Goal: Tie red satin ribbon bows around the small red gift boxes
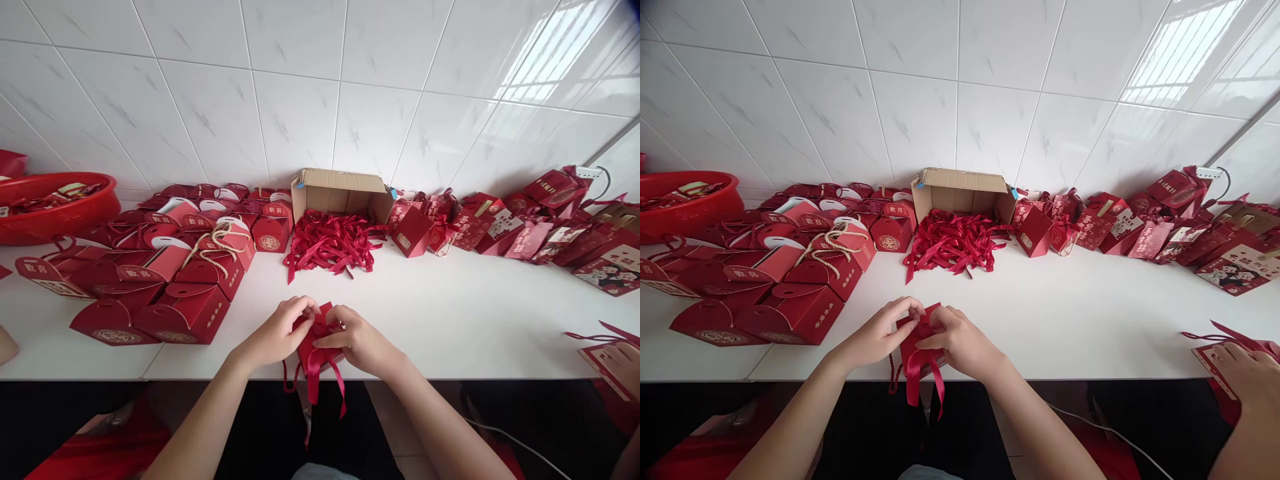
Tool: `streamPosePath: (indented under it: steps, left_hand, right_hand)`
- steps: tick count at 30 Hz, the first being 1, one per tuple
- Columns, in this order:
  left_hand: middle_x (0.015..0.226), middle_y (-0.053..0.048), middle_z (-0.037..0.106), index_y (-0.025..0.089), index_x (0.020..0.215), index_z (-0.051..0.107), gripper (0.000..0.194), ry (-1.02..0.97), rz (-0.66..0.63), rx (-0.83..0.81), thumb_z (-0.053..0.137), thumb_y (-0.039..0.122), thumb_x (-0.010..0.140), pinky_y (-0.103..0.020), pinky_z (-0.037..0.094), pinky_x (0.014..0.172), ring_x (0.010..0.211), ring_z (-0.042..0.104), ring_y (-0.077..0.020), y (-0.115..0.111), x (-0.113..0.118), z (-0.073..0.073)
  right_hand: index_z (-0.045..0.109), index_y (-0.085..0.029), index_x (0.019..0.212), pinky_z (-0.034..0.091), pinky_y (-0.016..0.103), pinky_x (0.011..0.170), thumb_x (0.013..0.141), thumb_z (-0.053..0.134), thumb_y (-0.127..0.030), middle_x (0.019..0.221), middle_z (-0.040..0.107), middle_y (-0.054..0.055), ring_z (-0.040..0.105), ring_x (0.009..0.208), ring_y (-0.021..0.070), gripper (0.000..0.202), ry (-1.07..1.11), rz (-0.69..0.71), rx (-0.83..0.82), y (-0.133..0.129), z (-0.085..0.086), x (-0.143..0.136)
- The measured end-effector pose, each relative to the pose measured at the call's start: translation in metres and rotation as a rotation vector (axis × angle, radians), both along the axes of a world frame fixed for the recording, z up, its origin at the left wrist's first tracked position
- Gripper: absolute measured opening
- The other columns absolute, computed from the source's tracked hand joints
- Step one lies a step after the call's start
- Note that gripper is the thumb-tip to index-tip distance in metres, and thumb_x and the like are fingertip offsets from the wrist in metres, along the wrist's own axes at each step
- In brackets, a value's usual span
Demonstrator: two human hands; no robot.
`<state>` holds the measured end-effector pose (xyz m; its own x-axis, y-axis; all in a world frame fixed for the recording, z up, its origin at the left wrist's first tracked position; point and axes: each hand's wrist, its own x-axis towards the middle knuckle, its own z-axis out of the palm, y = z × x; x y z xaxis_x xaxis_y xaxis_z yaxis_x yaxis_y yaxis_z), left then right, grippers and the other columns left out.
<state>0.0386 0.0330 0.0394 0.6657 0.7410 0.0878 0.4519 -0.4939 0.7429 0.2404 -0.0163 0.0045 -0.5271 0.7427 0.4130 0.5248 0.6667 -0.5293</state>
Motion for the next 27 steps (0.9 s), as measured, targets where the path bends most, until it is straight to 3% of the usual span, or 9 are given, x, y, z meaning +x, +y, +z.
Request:
streamPosePath:
  steps: [9, 16, 27]
  left_hand:
    - [0.09, -0.001, 0.056, 0.022, 0.084, 0.049, 0.006, 0.044, 0.0, 0.186, 0.05, 0.016, 0.083, -0.034, 0.042, 0.088, 0.091, 0.051, -0.0181, -0.01, -0.006, -0.003]
    - [0.089, -0.001, 0.058, 0.022, 0.085, 0.056, 0.006, 0.132, 0.037, 0.278, 0.053, 0.017, 0.083, -0.037, 0.038, 0.088, 0.092, 0.051, -0.0191, -0.011, -0.005, -0.011]
    - [0.088, -0.001, 0.056, 0.021, 0.082, 0.048, 0.013, 0.189, 0.032, 0.352, 0.041, 0.015, 0.09, -0.037, 0.037, 0.083, 0.086, 0.051, -0.0179, -0.014, -0.008, -0.013]
  right_hand:
    - [0.073, -0.026, 0.1, 0.05, 0.032, 0.074, 0.083, 0.056, -0.004, 0.092, 0.051, 0.006, 0.05, 0.083, 0.0165, 0.033, -0.004, -0.033, 0.024, -0.002, 0.002, -0.001]
    - [0.074, -0.023, 0.099, 0.05, 0.031, 0.072, 0.082, 0.058, -0.003, 0.091, 0.051, 0.006, 0.051, 0.081, 0.0159, 0.031, -0.002, -0.031, 0.093, -0.001, 0.001, -0.002]
    - [0.074, -0.023, 0.098, 0.05, 0.03, 0.072, 0.079, 0.06, -0.001, 0.09, 0.051, 0.006, 0.052, 0.082, 0.0153, 0.032, 0.023, -0.051, 0.12, 0.0, -0.004, -0.004]
